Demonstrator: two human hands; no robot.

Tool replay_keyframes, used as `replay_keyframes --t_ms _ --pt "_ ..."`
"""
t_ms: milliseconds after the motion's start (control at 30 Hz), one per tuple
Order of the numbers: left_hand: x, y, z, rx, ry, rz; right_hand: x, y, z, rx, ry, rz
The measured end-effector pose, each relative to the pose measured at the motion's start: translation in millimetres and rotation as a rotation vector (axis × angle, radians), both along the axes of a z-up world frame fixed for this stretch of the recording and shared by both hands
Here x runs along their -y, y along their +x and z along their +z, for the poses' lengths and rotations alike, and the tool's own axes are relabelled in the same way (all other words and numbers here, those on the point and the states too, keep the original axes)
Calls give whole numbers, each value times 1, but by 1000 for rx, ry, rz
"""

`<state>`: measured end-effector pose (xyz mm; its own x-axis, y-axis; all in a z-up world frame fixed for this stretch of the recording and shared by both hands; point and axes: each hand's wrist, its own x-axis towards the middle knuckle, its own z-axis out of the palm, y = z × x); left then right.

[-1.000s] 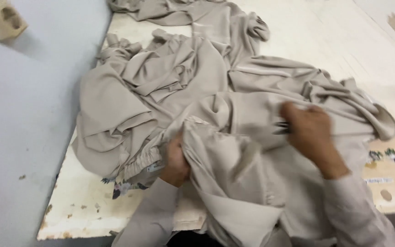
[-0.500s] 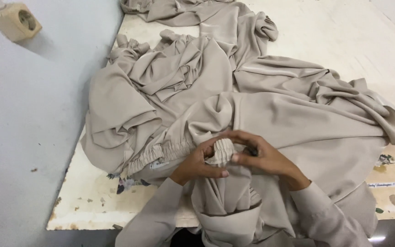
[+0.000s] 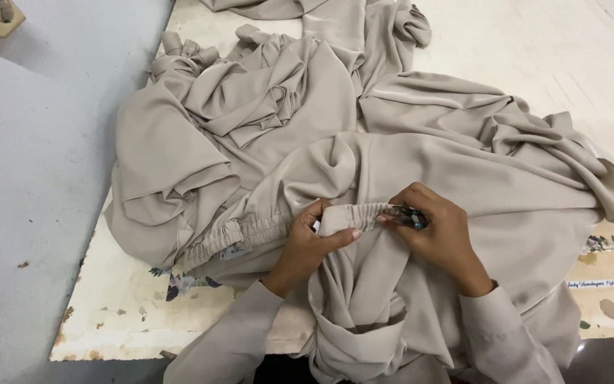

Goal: Trimming loose threads from a beige garment using a thread trimmer at a quality control station.

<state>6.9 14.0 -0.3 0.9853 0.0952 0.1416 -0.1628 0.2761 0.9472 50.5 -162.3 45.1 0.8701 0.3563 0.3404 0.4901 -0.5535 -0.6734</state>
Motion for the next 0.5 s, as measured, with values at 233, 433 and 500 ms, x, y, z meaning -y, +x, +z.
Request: replay_keyframes --t_ms 233,433,500 --pt "-1 2 -9 -49 -47 -5 -3 -9 -2 171 128 103" --pt "-2 3 -14 -66 -59 -50 -11 -13 -2 350 28 208" --pt "-4 3 -15 -58 -73 -97 -15 -16 3 417 39 229"
